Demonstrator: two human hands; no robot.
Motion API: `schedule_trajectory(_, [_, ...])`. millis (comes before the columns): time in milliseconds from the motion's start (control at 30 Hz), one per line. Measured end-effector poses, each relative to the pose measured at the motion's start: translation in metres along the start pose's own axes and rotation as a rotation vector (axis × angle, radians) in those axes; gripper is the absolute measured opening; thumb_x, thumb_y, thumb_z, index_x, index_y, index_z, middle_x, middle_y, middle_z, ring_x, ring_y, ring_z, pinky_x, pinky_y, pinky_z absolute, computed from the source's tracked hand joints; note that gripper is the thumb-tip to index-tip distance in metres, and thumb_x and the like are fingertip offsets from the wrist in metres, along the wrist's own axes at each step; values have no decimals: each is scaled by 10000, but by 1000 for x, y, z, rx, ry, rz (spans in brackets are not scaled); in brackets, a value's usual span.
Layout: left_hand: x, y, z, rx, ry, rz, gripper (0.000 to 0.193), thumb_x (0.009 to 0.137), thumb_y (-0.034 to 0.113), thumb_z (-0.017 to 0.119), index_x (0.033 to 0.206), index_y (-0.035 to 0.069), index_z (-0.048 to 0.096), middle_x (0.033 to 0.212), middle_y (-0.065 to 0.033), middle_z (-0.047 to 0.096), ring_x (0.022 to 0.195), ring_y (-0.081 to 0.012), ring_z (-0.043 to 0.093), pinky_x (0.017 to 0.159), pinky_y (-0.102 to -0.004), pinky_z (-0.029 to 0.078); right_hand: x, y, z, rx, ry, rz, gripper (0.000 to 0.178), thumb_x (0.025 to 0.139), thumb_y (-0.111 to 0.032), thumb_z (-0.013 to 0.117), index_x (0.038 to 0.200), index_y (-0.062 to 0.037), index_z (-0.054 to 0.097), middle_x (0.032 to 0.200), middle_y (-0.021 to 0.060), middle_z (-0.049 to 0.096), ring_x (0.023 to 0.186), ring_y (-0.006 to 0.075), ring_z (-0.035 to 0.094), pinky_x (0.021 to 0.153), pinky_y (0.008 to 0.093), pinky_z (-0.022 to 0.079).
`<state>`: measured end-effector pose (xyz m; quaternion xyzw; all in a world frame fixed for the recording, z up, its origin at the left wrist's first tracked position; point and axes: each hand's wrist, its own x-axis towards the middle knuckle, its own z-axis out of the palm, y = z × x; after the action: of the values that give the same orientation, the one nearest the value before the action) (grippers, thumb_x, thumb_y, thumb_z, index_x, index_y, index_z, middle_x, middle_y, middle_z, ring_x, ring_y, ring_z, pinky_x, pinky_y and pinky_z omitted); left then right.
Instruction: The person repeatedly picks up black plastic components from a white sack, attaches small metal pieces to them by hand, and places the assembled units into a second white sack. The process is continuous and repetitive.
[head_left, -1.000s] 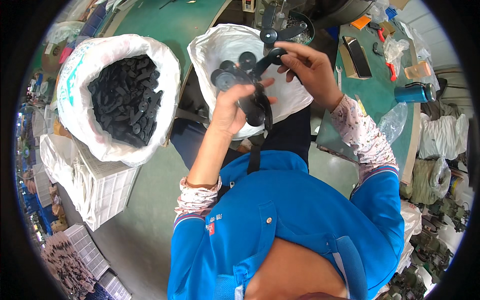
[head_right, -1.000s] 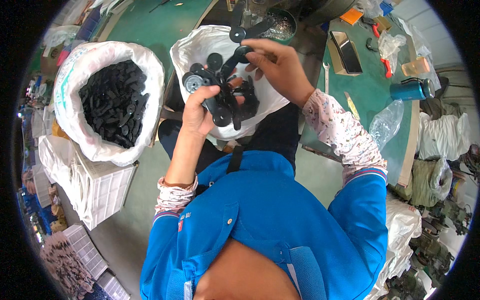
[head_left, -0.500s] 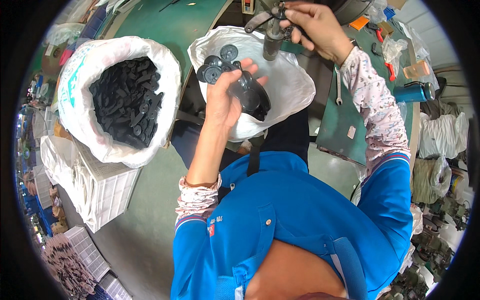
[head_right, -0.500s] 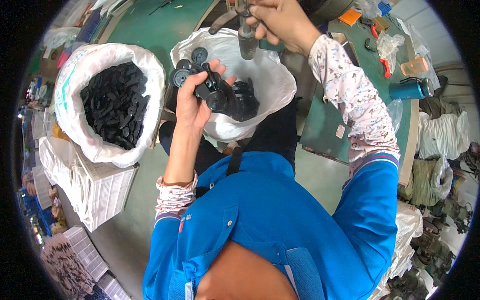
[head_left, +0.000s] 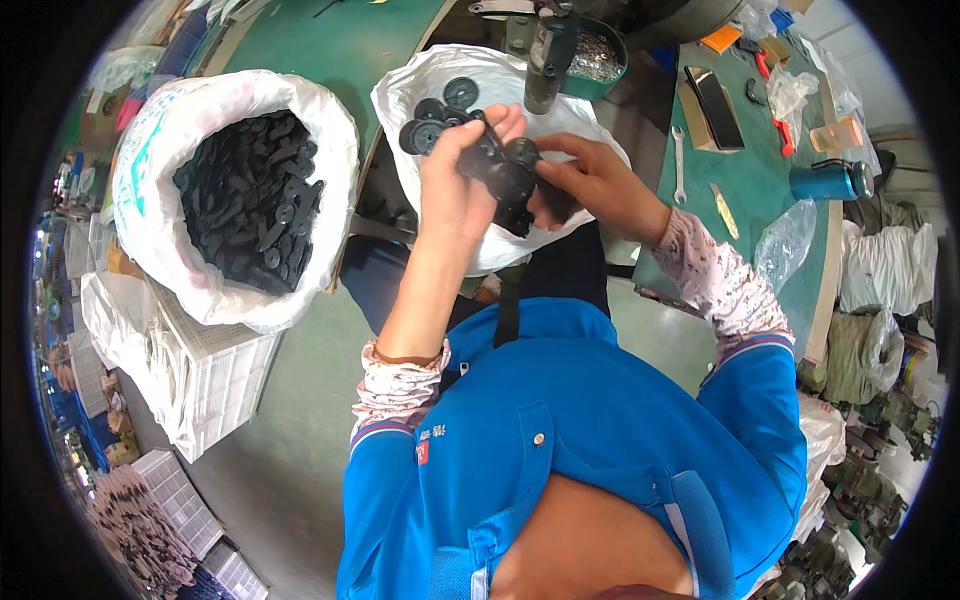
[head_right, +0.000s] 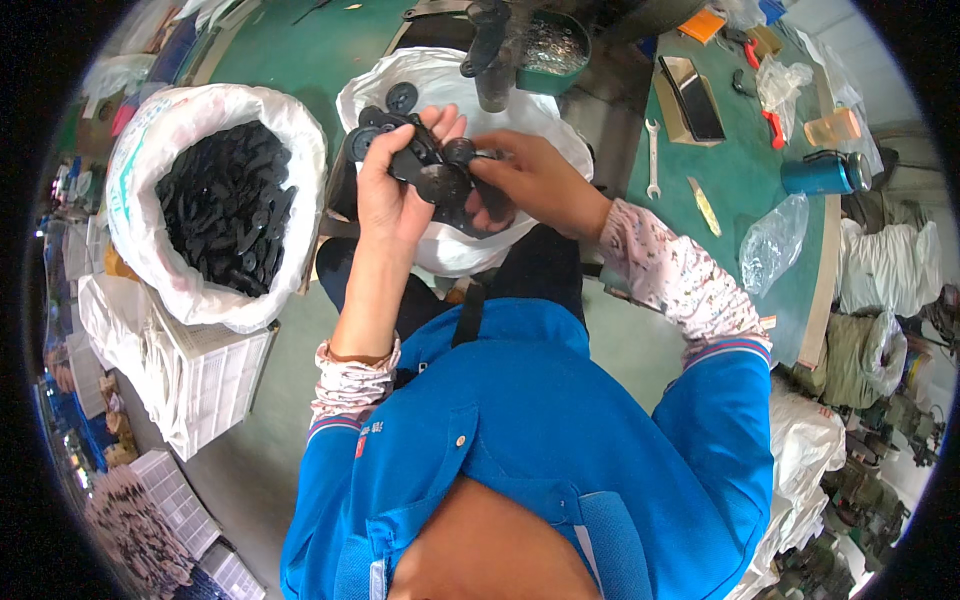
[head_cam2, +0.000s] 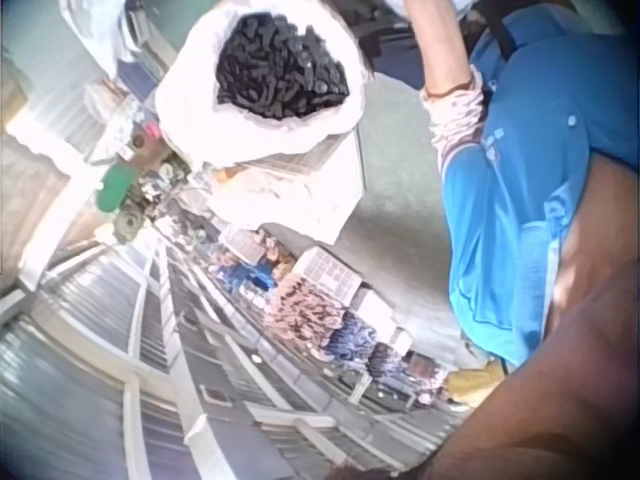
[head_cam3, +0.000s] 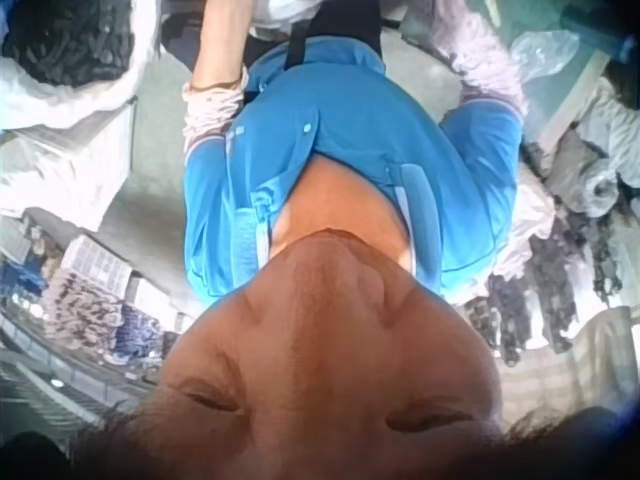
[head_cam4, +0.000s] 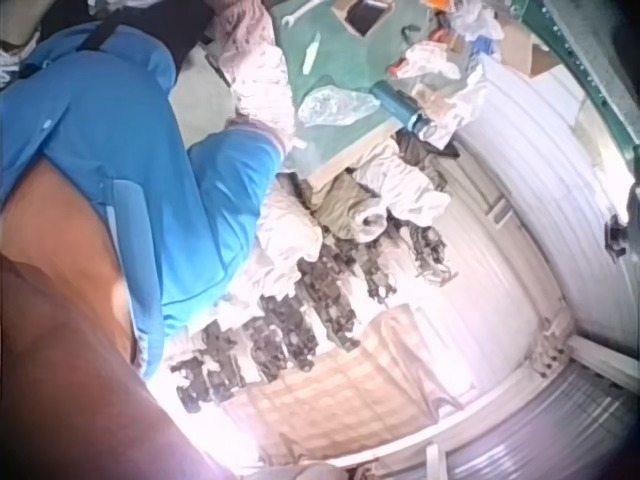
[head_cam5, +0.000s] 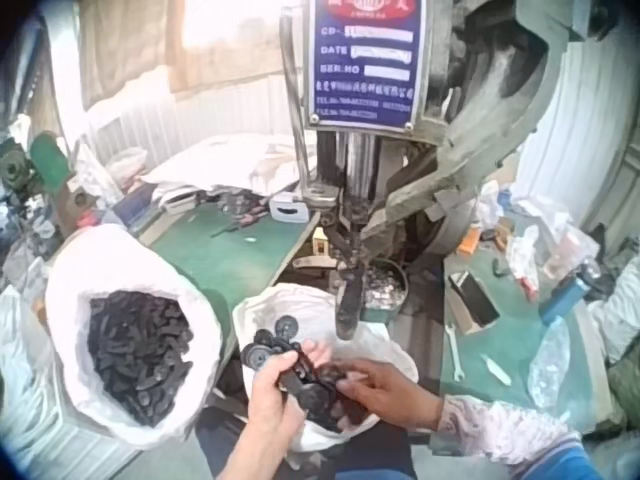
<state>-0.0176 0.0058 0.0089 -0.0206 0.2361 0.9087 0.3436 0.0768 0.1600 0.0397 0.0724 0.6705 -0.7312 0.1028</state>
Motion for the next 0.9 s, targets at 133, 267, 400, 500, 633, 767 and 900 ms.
schedule_trajectory(133, [5, 12, -16, -230, -17, 34, 250, 858, 51, 548, 1050, -104, 508, 985, -188, 617, 978, -292, 605, 995, -461, 449, -16, 20, 4, -402, 147, -422, 321, 908, -23, 534, 1225, -9, 490, 1039, 144, 627, 892, 234, 657, 761, 304, 536])
schedule_trajectory(267, [-2, 0, 1, -187, 62, -57, 199, 867, 105, 576, 1000, -39, 544, 952, -118, 605, 912, -235, 588, 869, -390, 502, -21, 4, 19, -970, 176, -841, 493, 758, -4, 649, 1232, -92, 543, 1175, 115, 562, 926, 266, 606, 709, 322, 527])
schedule_trajectory(400, [2, -10, -2, -252, 63, -99, 252, 898, 189, 589, 1029, -12, 513, 939, -103, 586, 865, -219, 575, 816, -372, 498, -11, 4, 16, -1269, 228, -1035, 487, 680, -38, 674, 1160, -86, 602, 1109, 87, 607, 763, 214, 595, 627, 297, 514])
schedule_trajectory(500, [1, -6, -2, -300, 2, -145, 252, 900, 205, 606, 1037, 22, 499, 932, -107, 592, 834, -215, 575, 775, -377, 493, -16, -1, 12, -1216, 226, -1083, 457, 688, -29, 681, 1138, -75, 618, 1046, 92, 635, 737, 223, 614, 626, 299, 519])
schedule_trajectory(633, [1, -11, -3, -39, 115, -41, 253, 901, 197, 601, 1051, 23, 493, 937, -114, 597, 806, -213, 568, 742, -373, 489, -16, -12, 6, -1041, 293, -1099, 471, 719, 8, 694, 1178, -67, 617, 1005, 107, 648, 751, 250, 639, 637, 315, 529])
schedule_trajectory(767, [-8, -21, 0, 102, 106, -60, 225, 903, 159, 591, 1044, 9, 501, 927, -122, 589, 765, -204, 570, 612, -339, 486, -11, -21, -4, -1002, 379, -1057, 455, 780, 48, 677, 1219, -44, 601, 1028, 148, 636, 834, 286, 647, 689, 325, 532])
schedule_trajectory(900, [-13, -22, 5, 158, 101, -58, 322, 918, 184, 570, 1135, -48, 515, 966, -130, 604, 822, -208, 589, 649, -326, 500, 2, -24, -9, -757, 415, -890, 393, 816, 17, 670, 1198, -63, 627, 913, 102, 660, 809, 170, 654, 633, 256, 517])
